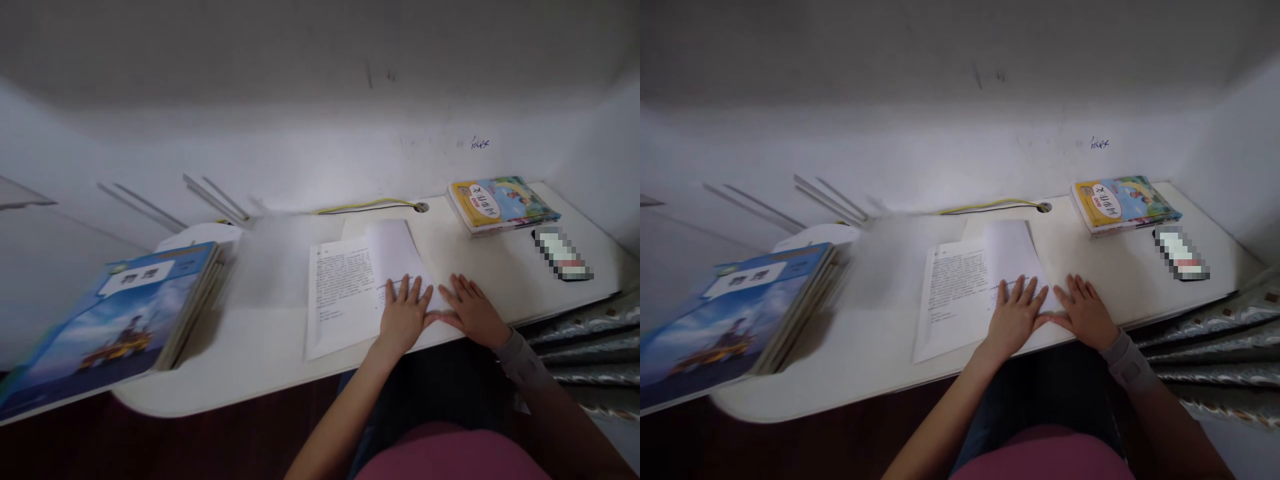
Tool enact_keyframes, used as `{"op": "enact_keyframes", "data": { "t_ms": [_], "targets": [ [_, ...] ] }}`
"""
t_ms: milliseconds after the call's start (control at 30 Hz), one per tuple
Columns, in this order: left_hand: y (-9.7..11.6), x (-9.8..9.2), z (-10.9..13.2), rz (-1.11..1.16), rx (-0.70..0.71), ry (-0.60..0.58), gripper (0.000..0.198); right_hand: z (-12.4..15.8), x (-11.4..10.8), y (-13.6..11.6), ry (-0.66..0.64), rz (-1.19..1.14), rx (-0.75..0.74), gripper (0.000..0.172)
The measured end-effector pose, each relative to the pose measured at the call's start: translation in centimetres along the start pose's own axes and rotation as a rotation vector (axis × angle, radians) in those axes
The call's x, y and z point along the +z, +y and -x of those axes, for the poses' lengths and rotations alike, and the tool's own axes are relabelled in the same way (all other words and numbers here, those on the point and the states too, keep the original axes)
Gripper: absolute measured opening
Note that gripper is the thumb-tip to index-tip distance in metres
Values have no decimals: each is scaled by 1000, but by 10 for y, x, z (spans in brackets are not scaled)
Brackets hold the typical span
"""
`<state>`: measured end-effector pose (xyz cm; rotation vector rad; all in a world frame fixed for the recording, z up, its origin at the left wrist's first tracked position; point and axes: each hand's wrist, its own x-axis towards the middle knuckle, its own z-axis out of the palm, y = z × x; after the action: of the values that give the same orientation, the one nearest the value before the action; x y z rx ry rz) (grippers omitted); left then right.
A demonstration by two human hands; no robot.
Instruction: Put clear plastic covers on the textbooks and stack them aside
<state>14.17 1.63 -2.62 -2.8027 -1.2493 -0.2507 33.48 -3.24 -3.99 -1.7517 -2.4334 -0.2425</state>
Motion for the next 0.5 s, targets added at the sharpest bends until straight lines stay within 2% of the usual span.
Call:
{"op": "enact_keyframes", "data": {
  "t_ms": [500],
  "targets": [
    [9,-2,-9,-7,34,-63,57,3,8,3,25,-101,22,70]
  ]
}}
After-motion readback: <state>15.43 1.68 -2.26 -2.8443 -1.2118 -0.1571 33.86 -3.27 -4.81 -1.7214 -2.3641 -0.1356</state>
